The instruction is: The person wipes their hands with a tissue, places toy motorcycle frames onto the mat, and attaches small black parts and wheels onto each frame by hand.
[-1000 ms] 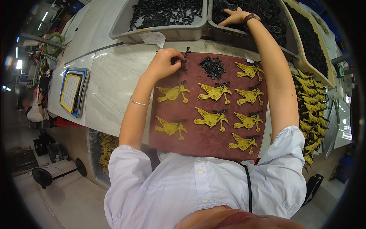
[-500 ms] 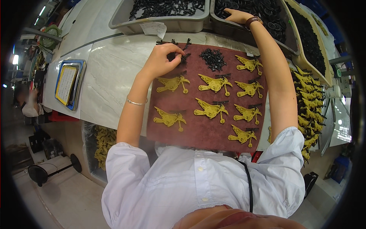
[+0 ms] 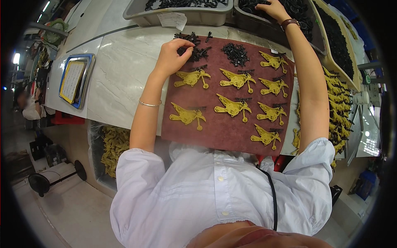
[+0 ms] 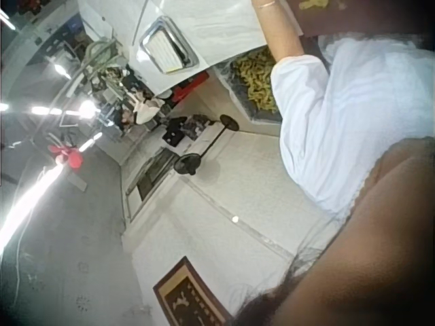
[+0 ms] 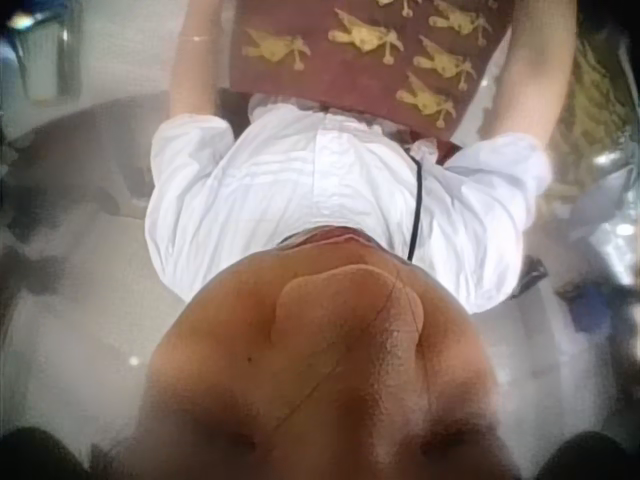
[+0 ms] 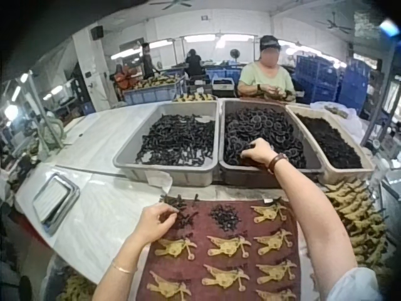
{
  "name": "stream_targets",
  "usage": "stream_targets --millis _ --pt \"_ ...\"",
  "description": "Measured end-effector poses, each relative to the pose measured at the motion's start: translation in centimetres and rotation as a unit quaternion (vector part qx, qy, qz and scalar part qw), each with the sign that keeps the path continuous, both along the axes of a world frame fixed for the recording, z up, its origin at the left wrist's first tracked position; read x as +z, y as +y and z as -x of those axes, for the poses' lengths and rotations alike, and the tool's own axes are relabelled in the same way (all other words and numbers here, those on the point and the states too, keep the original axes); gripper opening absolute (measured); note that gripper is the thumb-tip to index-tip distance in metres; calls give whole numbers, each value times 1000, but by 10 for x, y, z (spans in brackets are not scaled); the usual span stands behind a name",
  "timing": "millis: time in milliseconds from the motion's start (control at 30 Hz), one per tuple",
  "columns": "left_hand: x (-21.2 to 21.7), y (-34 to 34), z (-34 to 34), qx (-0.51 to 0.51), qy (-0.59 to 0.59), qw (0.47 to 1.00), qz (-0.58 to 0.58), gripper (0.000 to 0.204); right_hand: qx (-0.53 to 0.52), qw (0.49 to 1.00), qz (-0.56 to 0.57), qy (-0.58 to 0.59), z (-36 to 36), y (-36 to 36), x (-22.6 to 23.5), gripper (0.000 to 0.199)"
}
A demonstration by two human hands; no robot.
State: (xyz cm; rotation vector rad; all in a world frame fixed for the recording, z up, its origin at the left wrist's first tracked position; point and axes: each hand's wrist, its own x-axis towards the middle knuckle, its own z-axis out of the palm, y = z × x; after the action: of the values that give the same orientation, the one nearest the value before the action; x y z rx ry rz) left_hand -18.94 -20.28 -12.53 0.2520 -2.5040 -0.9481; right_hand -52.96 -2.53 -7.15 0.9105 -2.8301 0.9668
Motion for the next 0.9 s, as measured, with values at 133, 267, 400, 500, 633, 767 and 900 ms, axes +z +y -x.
stream_targets --millis 133,267,400,500,633,767,900 --pt "11 15 -10 18 6 998 -56 15 -29 978 188 -84 17 8 -6 28" --pt "11 29 -26 31 4 956 -292 18 -25 928 282 -244 -35 18 27 14" --pt "17 52 -23 0 80 930 -360 22 101 810 403 -415 -84 45 35 14" --pt "26 71 -22 -40 89 880 -465 20 145 792 380 -455 -107 67 9 19" --pt "34 102 -35 -62 102 811 -573 33 114 794 370 -468 -210 74 6 19" --pt "27 140 -60 -36 111 787 -606 29 124 825 376 -403 -286 86 -16 21" --pt "12 145 -99 -7 111 753 -648 16 113 787 396 -459 -327 90 -33 15"
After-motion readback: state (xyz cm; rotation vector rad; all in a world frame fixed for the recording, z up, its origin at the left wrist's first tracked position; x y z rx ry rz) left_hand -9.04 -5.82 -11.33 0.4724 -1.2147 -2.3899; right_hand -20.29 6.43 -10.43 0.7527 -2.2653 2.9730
